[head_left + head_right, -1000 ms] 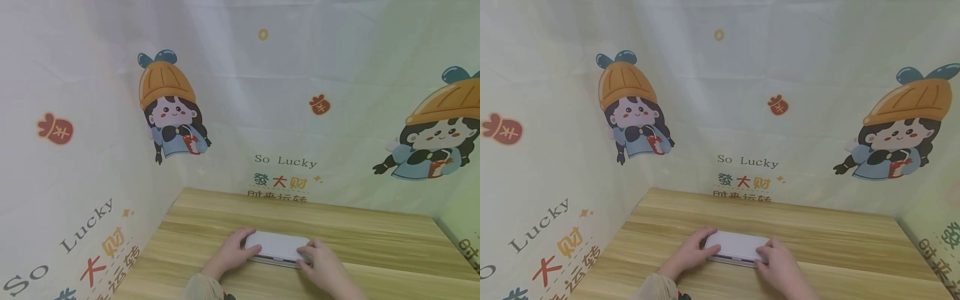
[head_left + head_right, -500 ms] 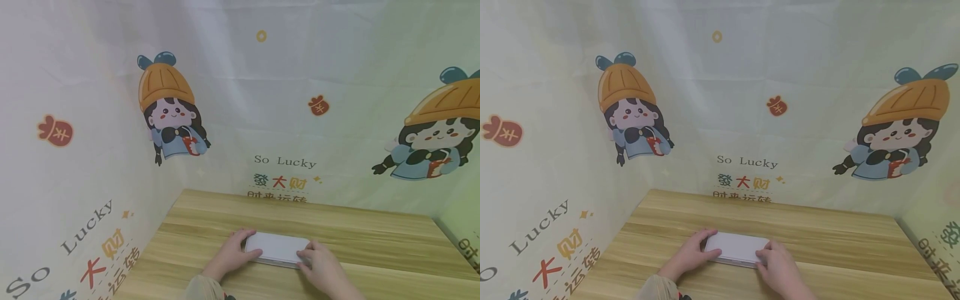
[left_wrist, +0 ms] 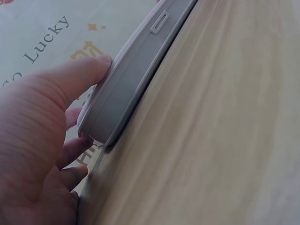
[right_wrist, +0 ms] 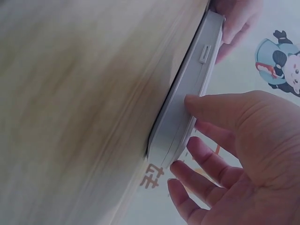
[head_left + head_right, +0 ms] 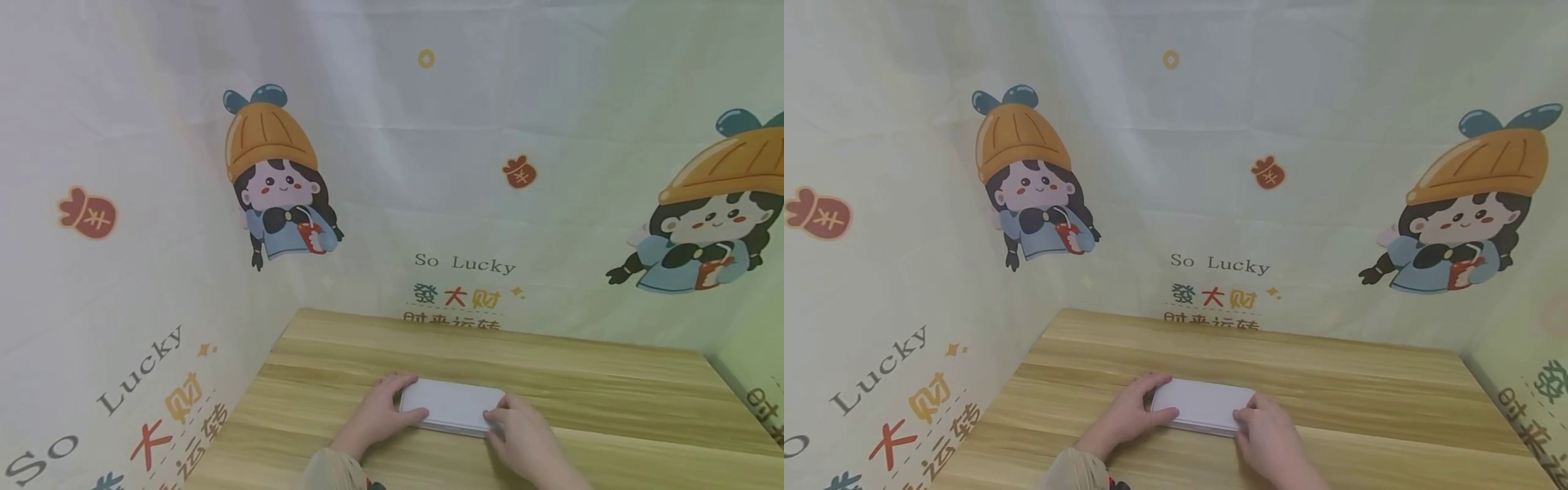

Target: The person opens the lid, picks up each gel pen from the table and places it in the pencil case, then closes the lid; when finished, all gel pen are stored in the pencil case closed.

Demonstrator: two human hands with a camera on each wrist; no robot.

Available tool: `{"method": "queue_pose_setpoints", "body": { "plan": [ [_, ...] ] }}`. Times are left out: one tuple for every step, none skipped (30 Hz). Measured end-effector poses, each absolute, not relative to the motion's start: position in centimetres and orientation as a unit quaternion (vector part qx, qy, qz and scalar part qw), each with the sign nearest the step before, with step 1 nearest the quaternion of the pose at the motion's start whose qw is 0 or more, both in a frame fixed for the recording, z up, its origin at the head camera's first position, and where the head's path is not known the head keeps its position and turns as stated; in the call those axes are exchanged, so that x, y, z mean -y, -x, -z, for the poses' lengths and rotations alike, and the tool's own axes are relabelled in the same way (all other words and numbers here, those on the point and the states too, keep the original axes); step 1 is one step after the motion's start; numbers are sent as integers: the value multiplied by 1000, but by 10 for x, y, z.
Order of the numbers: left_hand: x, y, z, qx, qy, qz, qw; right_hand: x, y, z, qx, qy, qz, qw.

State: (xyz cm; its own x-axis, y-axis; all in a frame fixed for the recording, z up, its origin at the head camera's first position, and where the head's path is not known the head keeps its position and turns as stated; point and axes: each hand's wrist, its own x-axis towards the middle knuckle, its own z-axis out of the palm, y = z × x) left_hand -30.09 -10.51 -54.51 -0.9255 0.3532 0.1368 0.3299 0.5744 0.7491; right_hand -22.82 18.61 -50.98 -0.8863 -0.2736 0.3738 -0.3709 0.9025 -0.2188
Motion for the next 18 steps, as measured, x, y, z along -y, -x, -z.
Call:
{"method": "queue_pose_setpoints", "body": {
  "plan": [
    [105,301,546,-887,-192,-420,14,-187,228,510,961,-166,-147,166],
    [105,301,546,-887,-191,-419,14,-187,228,510,961,-165,-149,165],
    [105,301,546,-887,-191,-419,14,-187,229,511,961,-164,-150,166],
    [104,300,547,-887,-191,-419,14,-188,229,511,961,-163,-152,166],
    [104,300,547,-887,-193,-419,12,-188,229,511,961,-161,-154,165],
    [104,300,547,-887,-193,-419,12,-188,229,511,961,-158,-155,163],
    [104,300,547,-887,-195,-419,10,-188,228,511,962,-157,-157,162],
    [104,300,546,-887,-197,-418,9,-188,229,512,962,-154,-159,162],
    [104,300,547,-887,-199,-417,7,-188,228,511,962,-153,-159,161],
    [104,300,547,-887,-199,-416,7,-187,228,511,962,-152,-159,162],
    [104,300,546,-887,-200,-416,5,-187,228,511,962,-151,-159,163],
    [104,300,546,-888,-199,-415,5,-187,228,511,962,-151,-159,165],
    [103,299,545,-888,-198,-414,4,-187,228,511,961,-152,-158,167],
    [103,299,544,-889,-197,-413,4,-187,229,511,961,-152,-157,168],
    [103,299,543,-890,-195,-413,3,-187,229,510,961,-153,-156,169],
    [103,299,542,-891,-192,-412,3,-187,229,510,961,-153,-156,169],
    [102,299,540,-890,-191,-413,2,-187,230,509,961,-152,-156,167],
    [102,299,538,-891,-188,-414,2,-187,230,508,962,-151,-155,166]
  ]
}}
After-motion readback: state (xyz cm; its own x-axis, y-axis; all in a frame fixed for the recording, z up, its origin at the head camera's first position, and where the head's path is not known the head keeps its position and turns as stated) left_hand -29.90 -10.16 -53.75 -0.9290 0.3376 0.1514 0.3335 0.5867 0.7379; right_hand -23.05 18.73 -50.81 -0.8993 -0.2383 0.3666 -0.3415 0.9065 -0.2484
